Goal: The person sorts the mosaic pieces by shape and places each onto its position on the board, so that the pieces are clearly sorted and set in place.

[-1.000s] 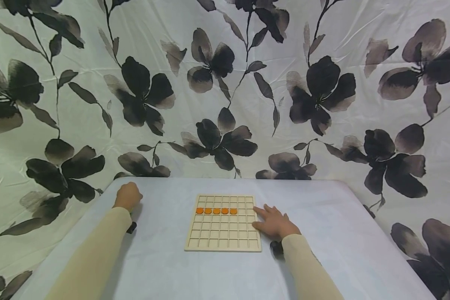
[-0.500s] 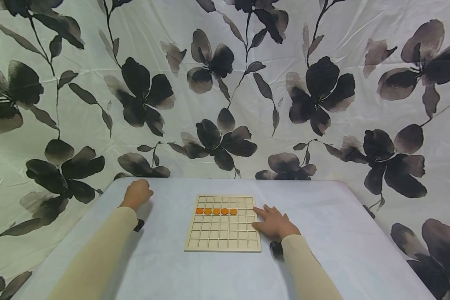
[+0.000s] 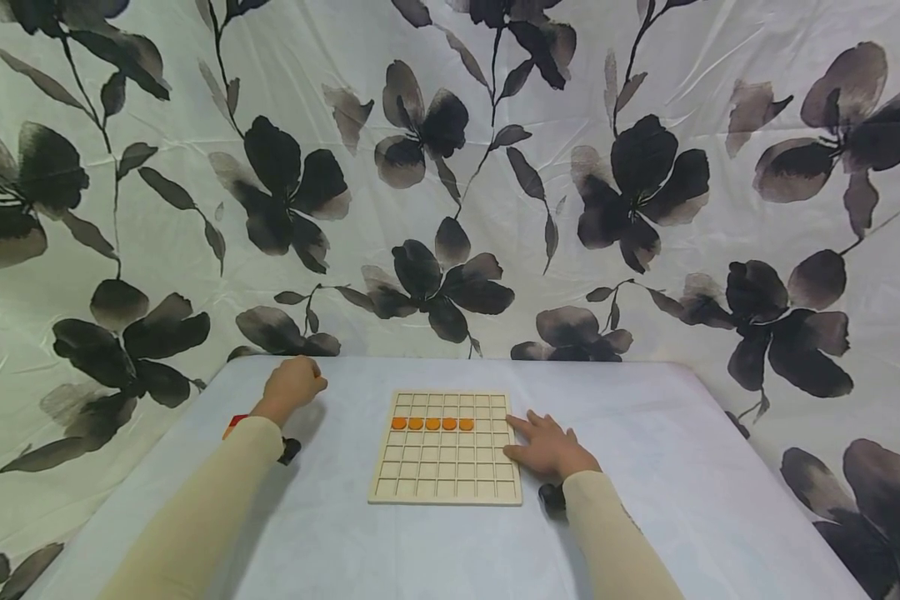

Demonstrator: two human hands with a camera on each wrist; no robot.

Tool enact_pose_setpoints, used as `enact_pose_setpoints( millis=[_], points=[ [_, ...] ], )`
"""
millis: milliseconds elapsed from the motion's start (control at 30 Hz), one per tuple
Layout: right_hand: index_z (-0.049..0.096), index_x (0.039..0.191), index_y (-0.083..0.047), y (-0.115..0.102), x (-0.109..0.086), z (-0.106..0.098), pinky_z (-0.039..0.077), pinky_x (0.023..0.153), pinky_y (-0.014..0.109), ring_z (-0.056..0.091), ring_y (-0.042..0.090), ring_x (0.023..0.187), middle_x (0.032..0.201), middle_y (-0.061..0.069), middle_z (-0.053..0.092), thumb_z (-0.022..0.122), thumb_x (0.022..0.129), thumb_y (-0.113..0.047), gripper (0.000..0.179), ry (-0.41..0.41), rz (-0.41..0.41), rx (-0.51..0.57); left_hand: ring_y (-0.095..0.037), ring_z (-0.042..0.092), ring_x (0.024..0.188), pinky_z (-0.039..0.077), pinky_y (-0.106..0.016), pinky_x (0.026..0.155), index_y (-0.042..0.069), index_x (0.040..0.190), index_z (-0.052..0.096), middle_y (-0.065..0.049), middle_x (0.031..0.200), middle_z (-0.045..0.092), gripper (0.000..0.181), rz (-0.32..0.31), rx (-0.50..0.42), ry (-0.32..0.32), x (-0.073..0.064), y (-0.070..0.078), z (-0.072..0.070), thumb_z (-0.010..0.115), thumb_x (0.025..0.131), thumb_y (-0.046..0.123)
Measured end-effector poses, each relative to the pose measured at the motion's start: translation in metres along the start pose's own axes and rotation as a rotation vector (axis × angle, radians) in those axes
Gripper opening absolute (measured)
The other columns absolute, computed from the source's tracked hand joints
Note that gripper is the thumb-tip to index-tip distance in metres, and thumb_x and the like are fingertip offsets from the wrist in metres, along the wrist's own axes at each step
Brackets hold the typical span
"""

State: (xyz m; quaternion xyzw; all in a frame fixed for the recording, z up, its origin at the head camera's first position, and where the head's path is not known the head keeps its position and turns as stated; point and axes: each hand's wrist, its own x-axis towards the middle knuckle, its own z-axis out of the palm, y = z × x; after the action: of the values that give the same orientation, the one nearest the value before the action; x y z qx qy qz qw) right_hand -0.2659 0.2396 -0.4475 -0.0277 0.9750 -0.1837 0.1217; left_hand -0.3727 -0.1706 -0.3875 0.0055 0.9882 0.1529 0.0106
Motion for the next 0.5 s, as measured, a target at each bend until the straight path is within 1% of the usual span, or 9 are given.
enact_pose_setpoints(
  millis=[100, 233, 367, 500],
  points=[
    [0.036, 0.15, -0.026, 0.0, -0.001, 0.0, 0.011, 0.109, 0.073, 0.016, 0.047, 0.145, 0.158, 0.018, 0.026, 0.052, 0.094, -0.049, 0.063, 0.002, -0.007, -0.003, -0.027, 0.061, 0.081, 0.054, -0.045, 0.077, 0.001, 0.11, 0.066, -0.013, 0.098, 0.069, 0.029, 0.029, -0.008, 0.011, -0.001, 0.005, 0.001, 0.063, 0.091, 0.022],
    [0.037, 0.15, -0.025, 0.0, -0.001, 0.0, 0.012, 0.108, 0.074, 0.017, 0.048, 0.145, 0.158, 0.018, 0.027, 0.052, 0.094, -0.05, 0.063, 0.007, -0.014, -0.011, -0.028, 0.062, 0.082, 0.053, -0.045, 0.077, 0.001, 0.113, 0.066, -0.014, 0.101, 0.069, 0.03, 0.071, -0.021, 0.027, -0.004, 0.013, 0.002, 0.063, 0.091, 0.02],
    [0.037, 0.15, -0.025, 0.0, -0.002, -0.001, 0.012, 0.108, 0.074, 0.018, 0.048, 0.145, 0.157, 0.018, 0.027, 0.053, 0.094, -0.05, 0.063, 0.01, -0.018, -0.008, -0.028, 0.062, 0.086, 0.053, -0.046, 0.081, 0.001, 0.117, 0.065, -0.015, 0.107, 0.069, 0.031, 0.081, -0.04, 0.025, -0.006, 0.021, 0.004, 0.062, 0.091, 0.018],
    [0.038, 0.149, -0.024, -0.001, -0.003, -0.002, 0.012, 0.108, 0.074, 0.018, 0.048, 0.144, 0.157, 0.019, 0.028, 0.053, 0.094, -0.048, 0.062, 0.009, -0.023, 0.0, -0.027, 0.063, 0.087, 0.053, -0.046, 0.081, 0.001, 0.12, 0.064, -0.016, 0.112, 0.068, 0.034, 0.085, -0.031, 0.024, -0.009, 0.028, 0.008, 0.061, 0.09, 0.017]
  ],
)
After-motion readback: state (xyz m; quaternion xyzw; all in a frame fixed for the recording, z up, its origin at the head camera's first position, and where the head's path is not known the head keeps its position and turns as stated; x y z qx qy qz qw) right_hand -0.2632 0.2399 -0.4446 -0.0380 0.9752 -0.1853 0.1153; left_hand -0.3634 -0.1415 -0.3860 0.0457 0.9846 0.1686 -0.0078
